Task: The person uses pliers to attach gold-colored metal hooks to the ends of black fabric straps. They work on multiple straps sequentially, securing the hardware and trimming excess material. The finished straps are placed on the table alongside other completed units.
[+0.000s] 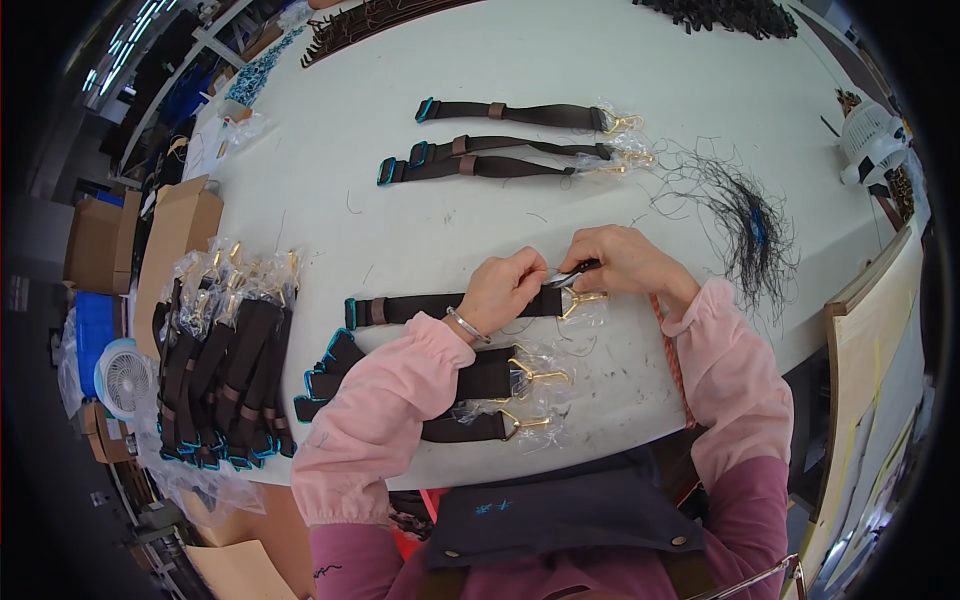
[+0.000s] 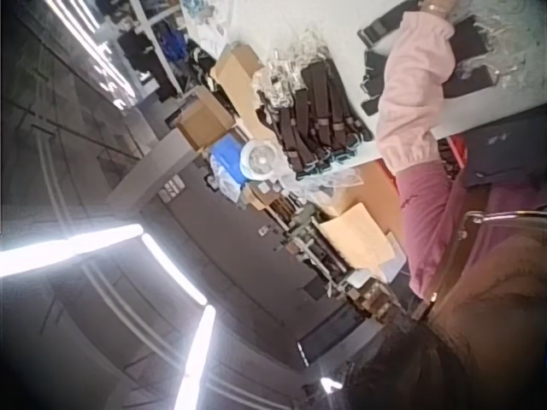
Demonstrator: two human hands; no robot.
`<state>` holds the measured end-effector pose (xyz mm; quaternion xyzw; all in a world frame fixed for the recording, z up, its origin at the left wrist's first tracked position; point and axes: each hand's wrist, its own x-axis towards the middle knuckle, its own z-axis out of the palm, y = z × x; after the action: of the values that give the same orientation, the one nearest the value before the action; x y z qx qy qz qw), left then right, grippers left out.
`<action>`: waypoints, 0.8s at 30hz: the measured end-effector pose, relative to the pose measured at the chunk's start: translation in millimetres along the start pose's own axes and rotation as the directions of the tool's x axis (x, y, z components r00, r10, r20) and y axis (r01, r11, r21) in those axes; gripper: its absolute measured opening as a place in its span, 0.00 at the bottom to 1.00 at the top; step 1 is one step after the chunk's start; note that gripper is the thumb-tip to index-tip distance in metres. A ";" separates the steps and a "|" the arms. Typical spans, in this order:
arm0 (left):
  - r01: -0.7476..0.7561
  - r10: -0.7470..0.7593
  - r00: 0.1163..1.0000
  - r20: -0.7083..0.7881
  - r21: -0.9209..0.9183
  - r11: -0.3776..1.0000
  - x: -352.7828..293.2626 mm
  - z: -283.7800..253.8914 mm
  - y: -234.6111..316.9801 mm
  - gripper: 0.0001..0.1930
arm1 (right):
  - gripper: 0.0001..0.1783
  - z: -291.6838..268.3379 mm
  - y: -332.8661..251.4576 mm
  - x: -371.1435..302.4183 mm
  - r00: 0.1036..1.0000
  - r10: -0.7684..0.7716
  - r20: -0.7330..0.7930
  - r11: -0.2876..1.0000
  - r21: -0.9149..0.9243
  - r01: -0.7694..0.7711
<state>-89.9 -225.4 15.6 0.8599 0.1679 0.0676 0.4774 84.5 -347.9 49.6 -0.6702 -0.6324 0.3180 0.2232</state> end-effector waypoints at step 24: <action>-0.106 0.116 0.986 -0.122 0.080 0.991 -1.8 3.7 -5.3 0.04 | 0.09 2.4 -10.4 -0.6 1.000 -0.014 0.018 0.996 -0.087 0.016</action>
<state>-91.8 -226.3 9.2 0.8787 0.1520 0.1422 0.4296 75.4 -347.7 55.3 -0.6716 -0.6526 0.2944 0.1907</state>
